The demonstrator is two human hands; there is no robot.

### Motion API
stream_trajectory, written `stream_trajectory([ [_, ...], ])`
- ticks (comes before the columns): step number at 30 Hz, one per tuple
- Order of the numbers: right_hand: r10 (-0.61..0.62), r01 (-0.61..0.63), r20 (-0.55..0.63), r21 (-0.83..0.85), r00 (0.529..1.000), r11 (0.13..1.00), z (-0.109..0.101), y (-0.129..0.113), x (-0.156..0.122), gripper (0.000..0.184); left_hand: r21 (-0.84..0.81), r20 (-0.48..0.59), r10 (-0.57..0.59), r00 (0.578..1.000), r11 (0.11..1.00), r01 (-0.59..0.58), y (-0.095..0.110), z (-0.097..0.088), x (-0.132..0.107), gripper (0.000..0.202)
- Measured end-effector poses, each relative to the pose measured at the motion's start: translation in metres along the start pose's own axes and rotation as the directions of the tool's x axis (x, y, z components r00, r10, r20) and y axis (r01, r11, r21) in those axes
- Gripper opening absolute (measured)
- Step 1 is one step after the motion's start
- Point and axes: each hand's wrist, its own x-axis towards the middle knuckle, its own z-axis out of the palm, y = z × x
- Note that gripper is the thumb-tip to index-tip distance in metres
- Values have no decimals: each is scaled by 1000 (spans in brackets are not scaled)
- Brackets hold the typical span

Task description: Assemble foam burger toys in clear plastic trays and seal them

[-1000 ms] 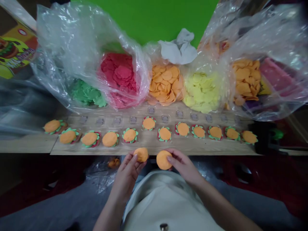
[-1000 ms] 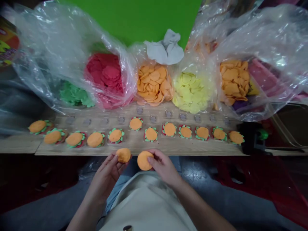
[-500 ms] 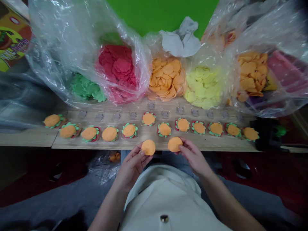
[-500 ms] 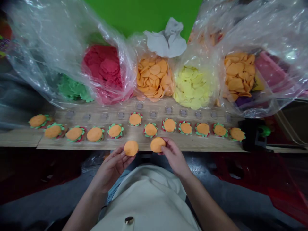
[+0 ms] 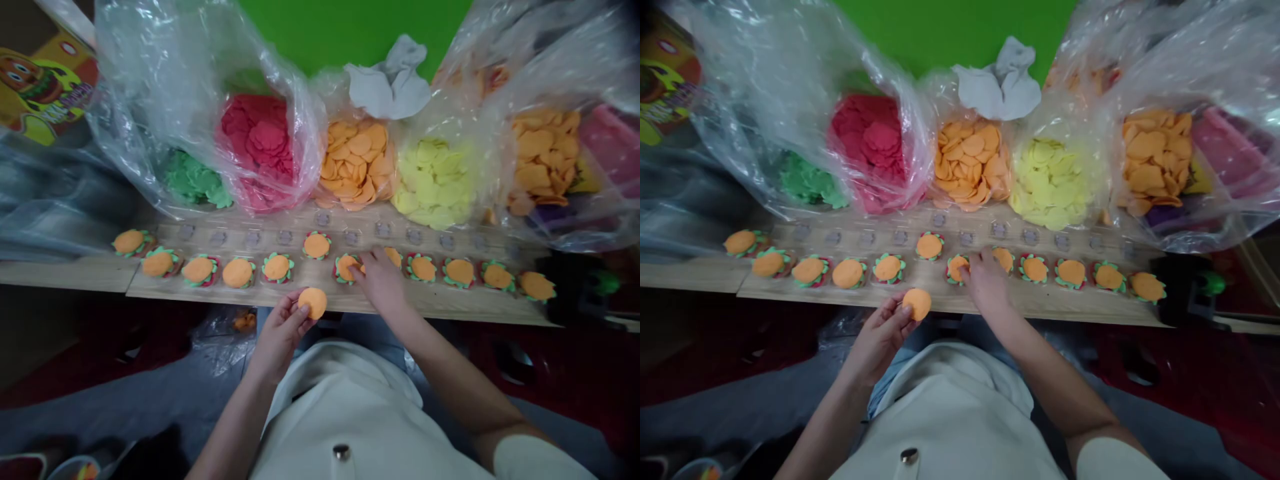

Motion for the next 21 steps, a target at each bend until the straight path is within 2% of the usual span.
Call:
stream_trajectory([
  [2, -3, 3, -14, -30, 1000, 1000, 6, -5, -3, 19, 20, -17, 35, 999, 999, -34, 0, -3, 2, 30],
  [4, -4, 5, -29, 17, 1000, 1000, 10, -6, -5, 15, 65, -13, 68, 998, 996, -67, 3, -3, 5, 32],
  [7, -25, 30, -44, 114, 999, 993, 14, -6, -6, 11, 219, -1, 139, 990, 966, -136, 10, -1, 14, 38],
  [10, -16, 29, -53, 251, 998, 968, 11, -4, -6, 13, 385, 23, 246, 969, 892, -236, 14, 4, 26, 38],
  [13, 123, -62, -98, 475, 988, 878, 1, 9, -7, 18, 463, 103, 330, 938, 819, -339, 11, 13, 43, 33],
  [16, 316, -124, -173, 670, 933, 732, -13, 32, -10, 27, 523, 200, 372, 906, 742, -420, 5, 26, 64, 30],
  [18, 394, -156, -162, 735, 905, 660, -21, 48, -15, 33, 600, 258, 391, 884, 652, -464, 2, 36, 77, 27],
  [21, 436, -212, -87, 780, 896, 589, -27, 63, -26, 32, 727, 338, 398, 853, 465, -505, 3, 50, 91, 24],
])
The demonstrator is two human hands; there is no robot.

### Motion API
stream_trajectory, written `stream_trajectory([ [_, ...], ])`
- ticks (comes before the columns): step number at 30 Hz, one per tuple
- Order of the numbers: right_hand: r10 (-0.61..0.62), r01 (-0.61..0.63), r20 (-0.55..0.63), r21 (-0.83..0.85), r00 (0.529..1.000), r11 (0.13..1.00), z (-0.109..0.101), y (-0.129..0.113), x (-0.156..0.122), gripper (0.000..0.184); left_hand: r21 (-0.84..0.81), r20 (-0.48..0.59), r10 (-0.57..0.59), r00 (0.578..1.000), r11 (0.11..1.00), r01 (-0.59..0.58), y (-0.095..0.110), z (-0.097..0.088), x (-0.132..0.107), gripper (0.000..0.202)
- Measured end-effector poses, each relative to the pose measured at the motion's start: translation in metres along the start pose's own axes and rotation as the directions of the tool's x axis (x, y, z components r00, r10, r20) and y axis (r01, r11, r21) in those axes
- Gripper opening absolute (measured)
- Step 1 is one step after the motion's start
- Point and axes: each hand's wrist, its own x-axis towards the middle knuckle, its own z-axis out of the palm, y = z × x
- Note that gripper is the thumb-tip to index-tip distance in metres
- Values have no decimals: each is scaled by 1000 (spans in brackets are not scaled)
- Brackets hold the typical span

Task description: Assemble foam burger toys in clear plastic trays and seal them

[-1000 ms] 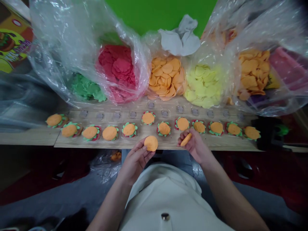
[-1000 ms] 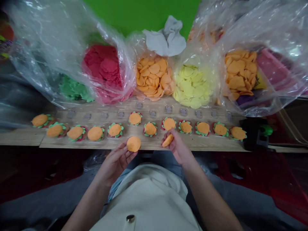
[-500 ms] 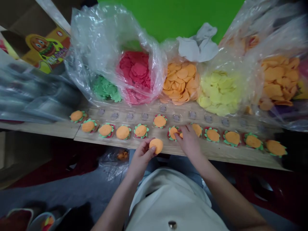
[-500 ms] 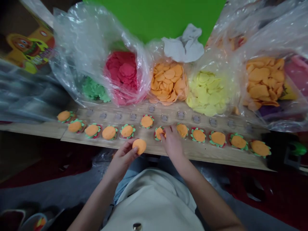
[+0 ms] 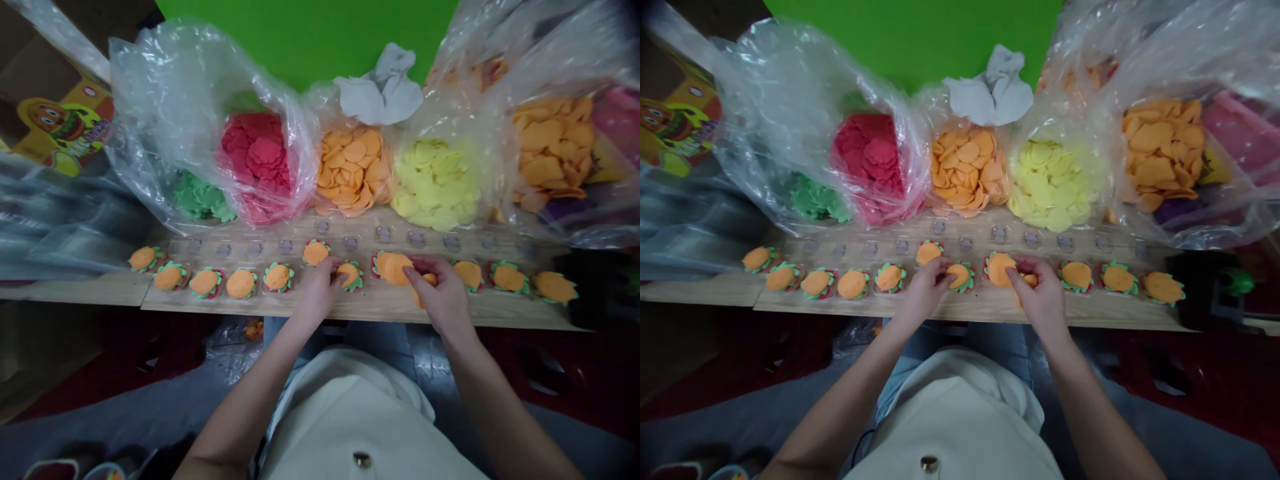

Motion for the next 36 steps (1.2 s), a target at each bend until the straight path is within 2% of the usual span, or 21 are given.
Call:
stream_trajectory([
  [3, 49, -50, 13, 55, 999, 997, -6, 4, -7, 31, 160, 20, 57, 998, 985, -60, 6, 2, 7, 26],
  [6, 74, -75, 13, 89, 997, 993, -5, 6, -11, 31, 205, 24, 109, 994, 972, -111, 9, -1, 6, 29],
  [8, 90, -92, 20, 109, 996, 990, -4, 6, -11, 31, 184, 29, 106, 994, 977, -109, 8, -2, 4, 29],
  [14, 93, -97, 34, 149, 995, 984, -1, 4, -9, 30, -8, 46, -10, 999, 1000, 10, -2, 1, 4, 29],
  [16, 86, -91, 35, 151, 996, 984, 0, 3, -10, 29, 88, 26, 11, 1000, 996, -13, -1, 2, 5, 29],
  [18, 88, -94, 41, 160, 995, 983, 0, 2, -11, 28, 227, 0, 80, 997, 971, -78, 1, 1, 3, 28],
  [20, 106, -114, 53, 182, 993, 977, 0, 0, -12, 28, 283, -38, 148, 988, 950, -131, 5, -1, -2, 26],
  [22, 135, -150, 82, 224, 987, 963, -1, -2, -14, 27, 219, -101, 143, 985, 969, -119, 10, -4, -12, 24],
  [23, 154, -177, 110, 251, 982, 952, -1, -3, -15, 27, 135, -128, 101, 987, 987, -83, 13, -4, -19, 23],
  [25, 189, -243, 200, 292, 961, 925, 3, -8, -19, 26, -172, -121, -62, 991, 984, 41, 19, -3, -33, 26],
  [26, 196, -273, 263, 299, 945, 914, 6, -12, -22, 26, -372, -48, -163, 985, 918, 134, 23, -1, -40, 31],
  [27, 191, -295, 334, 293, 923, 910, 10, -16, -25, 26, -559, 74, -246, 966, 792, 245, 27, 1, -46, 38],
  [28, 172, -300, 407, 276, 897, 913, 15, -20, -28, 26, -696, 224, -289, 931, 621, 361, 31, 3, -50, 45],
  [30, 100, -240, 509, 218, 855, 946, 23, -30, -34, 25, -793, 476, -264, 839, 284, 540, 37, 6, -54, 53],
  [31, 63, -185, 522, 185, 851, 965, 26, -34, -35, 25, -795, 543, -237, 806, 165, 584, 39, 6, -55, 55],
  [33, 29, -108, 461, 146, 887, 983, 28, -38, -34, 26, -809, 575, -197, 794, 11, 588, 41, 3, -54, 54],
  [34, 49, -120, 405, 152, 913, 981, 27, -39, -32, 28, -817, 573, -181, 800, -44, 575, 41, 0, -53, 54],
  [36, 161, -240, 309, 237, 937, 942, 20, -36, -27, 37, -825, 565, -144, 812, -133, 550, 40, -6, -53, 56],
])
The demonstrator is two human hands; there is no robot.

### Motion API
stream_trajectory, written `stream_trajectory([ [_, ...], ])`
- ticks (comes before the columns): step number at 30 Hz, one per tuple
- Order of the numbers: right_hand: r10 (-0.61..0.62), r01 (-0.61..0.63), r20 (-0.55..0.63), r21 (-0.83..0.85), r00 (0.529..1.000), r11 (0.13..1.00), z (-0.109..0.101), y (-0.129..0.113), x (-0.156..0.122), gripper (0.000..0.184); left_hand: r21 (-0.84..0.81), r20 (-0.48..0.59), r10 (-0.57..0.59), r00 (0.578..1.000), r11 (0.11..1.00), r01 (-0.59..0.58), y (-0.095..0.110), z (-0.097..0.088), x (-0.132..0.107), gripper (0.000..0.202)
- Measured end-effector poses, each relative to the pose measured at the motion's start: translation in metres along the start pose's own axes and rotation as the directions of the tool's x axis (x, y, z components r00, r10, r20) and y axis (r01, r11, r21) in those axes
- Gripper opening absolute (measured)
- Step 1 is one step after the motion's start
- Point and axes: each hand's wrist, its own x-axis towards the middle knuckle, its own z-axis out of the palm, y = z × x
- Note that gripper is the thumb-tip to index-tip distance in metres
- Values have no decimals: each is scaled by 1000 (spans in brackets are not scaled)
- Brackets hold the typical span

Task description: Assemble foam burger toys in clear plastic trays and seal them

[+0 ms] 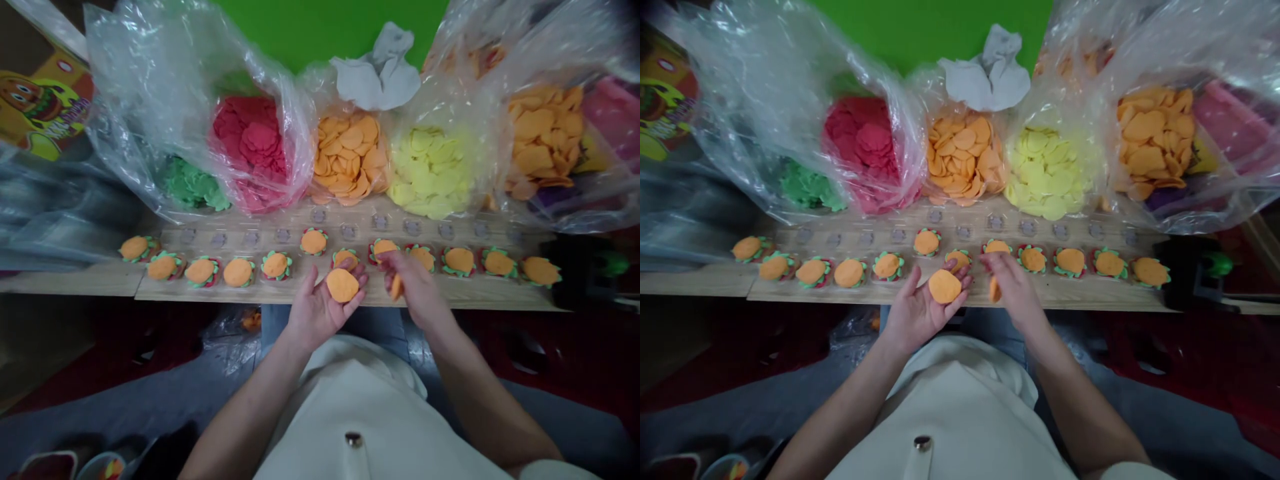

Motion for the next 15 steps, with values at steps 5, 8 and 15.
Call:
stream_trajectory([
  [5, 200, -177, -34, 336, 979, 925, -23, 7, 4, 30, -108, 65, 33, 997, 994, -26, 6, 0, -7, 55],
  [8, 192, -196, 46, 359, 980, 913, -21, 9, -1, 21, -121, 74, 49, 996, 992, -40, 5, 0, -6, 49],
  [15, -220, 270, 316, -121, 923, 955, 32, -7, -24, 30, -188, 38, 0, 999, 982, 7, -6, -19, -3, 43],
])
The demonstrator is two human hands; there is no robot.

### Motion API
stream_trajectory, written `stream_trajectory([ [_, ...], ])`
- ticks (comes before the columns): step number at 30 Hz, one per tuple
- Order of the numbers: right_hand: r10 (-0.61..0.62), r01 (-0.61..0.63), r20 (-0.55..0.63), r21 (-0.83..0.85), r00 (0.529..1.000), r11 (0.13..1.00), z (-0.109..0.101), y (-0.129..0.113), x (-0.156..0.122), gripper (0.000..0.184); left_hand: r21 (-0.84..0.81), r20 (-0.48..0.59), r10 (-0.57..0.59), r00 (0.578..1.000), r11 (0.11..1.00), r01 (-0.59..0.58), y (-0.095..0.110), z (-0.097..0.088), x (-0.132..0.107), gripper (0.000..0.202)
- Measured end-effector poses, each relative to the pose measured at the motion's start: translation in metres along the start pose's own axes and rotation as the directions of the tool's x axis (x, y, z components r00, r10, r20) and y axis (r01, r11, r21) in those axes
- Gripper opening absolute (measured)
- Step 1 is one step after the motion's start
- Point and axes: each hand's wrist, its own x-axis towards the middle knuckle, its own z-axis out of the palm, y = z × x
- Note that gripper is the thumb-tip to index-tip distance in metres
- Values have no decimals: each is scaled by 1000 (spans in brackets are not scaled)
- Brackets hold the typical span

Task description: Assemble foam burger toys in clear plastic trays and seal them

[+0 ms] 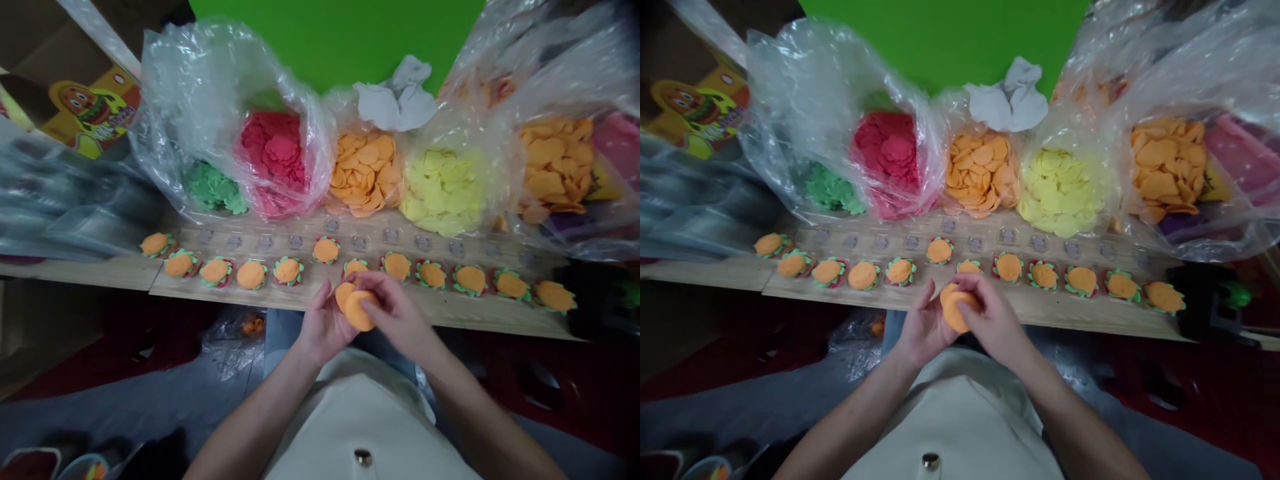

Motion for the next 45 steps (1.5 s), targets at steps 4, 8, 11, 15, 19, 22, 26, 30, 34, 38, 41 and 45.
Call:
stream_trajectory([
  [4, -284, 281, 78, -535, 956, 797, 11, 5, 31, 24, -39, -4, 15, 1000, 999, -15, 3, -12, -13, 37],
  [8, -309, 192, -1, -783, 951, 592, 5, 32, 82, 25, -28, -68, 126, 990, 991, -128, 15, -23, -40, 34],
  [11, -278, 159, 28, -873, 960, 461, 13, 46, 103, 33, -32, -128, 195, 972, 979, -200, 24, -36, -61, 34],
  [15, -245, 106, 20, -934, 969, 342, 34, 49, 103, 42, -44, -180, 271, 946, 958, -283, 30, -52, -80, 34],
  [19, -253, 68, -3, -960, 967, 273, 48, 47, 96, 39, -75, -210, 295, 932, 946, -317, 33, -60, -86, 36],
  [22, -255, 45, -22, -966, 967, 253, 53, 44, 94, 38, -93, -195, 291, 937, 945, -313, 34, -61, -83, 36],
  [26, -241, 10, -52, -968, 969, 249, 56, 44, 93, 41, -105, -162, 275, 948, 950, -294, 33, -60, -78, 36],
  [30, -264, 39, -31, -966, 964, 256, 55, 47, 93, 38, -96, -163, 273, 948, 952, -291, 31, -60, -77, 36],
  [34, -337, 71, -41, -946, 941, 315, 53, 45, 94, 39, -80, -169, 292, 941, 948, -308, 30, -60, -78, 37],
  [38, -401, 243, 69, -884, 913, 400, 64, 37, 90, 36, -77, -177, 300, 937, 945, -317, 29, -61, -76, 36],
  [41, -405, 369, 187, -821, 895, 437, 78, 36, 84, 32, -95, -168, 304, 938, 942, -323, 27, -61, -77, 37],
  [45, -422, 394, 197, -800, 885, 452, 85, 44, 76, 31, -129, -159, 307, 938, 936, -329, 27, -60, -80, 44],
])
